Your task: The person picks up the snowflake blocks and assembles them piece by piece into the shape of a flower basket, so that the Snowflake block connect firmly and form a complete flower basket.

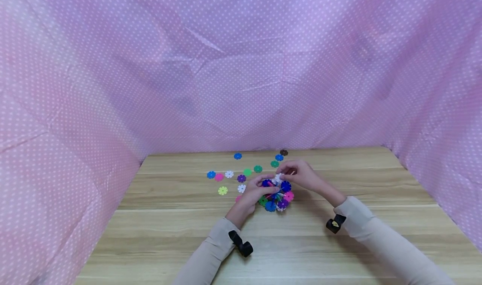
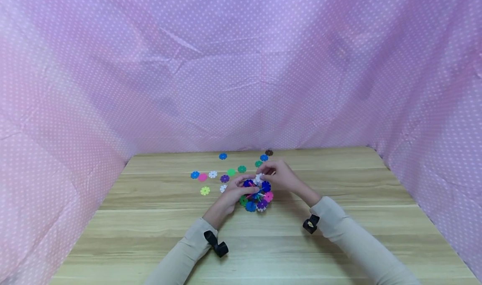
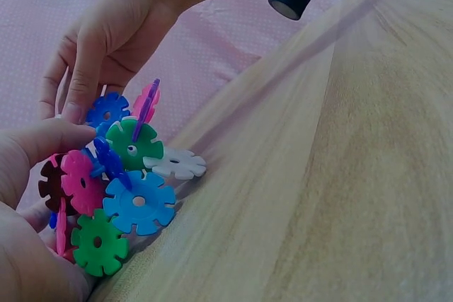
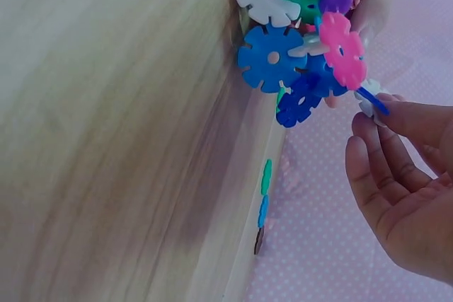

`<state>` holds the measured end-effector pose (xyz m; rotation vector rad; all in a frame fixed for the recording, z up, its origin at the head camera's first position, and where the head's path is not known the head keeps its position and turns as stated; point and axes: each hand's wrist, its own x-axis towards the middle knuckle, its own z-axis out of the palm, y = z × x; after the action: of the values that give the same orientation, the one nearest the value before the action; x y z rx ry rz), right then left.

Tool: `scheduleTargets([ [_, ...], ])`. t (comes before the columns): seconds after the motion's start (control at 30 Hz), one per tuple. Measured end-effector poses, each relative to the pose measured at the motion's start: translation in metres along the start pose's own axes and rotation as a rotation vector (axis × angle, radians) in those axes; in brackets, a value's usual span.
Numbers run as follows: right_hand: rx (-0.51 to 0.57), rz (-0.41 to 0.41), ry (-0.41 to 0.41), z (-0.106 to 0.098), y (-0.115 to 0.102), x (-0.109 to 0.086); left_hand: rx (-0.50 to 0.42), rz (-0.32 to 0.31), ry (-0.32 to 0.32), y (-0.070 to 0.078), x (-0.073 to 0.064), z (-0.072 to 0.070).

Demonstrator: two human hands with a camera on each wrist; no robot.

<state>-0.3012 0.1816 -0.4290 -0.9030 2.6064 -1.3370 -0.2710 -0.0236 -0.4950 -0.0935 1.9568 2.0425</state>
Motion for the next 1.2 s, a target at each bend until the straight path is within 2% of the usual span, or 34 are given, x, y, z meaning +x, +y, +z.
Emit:
scheduleTargets([
  [0.5,-0.002,-0.016,0.021,0.0083,0.0012,0.0013,-0.012,0.013,0.018,-0.0020,0.0005,0.0009],
  [0.8,-0.029,0.027,0.022,0.0069,-0.0011,0.0011,-0.025,0.017,0.042,-0.0019,-0.0008,0.0027],
  [1.2,0.042,0.065,-0.004,0.0079,0.0003,0.0014,-0.048,0.028,0.051,-0.0025,-0.0010,0.0028],
])
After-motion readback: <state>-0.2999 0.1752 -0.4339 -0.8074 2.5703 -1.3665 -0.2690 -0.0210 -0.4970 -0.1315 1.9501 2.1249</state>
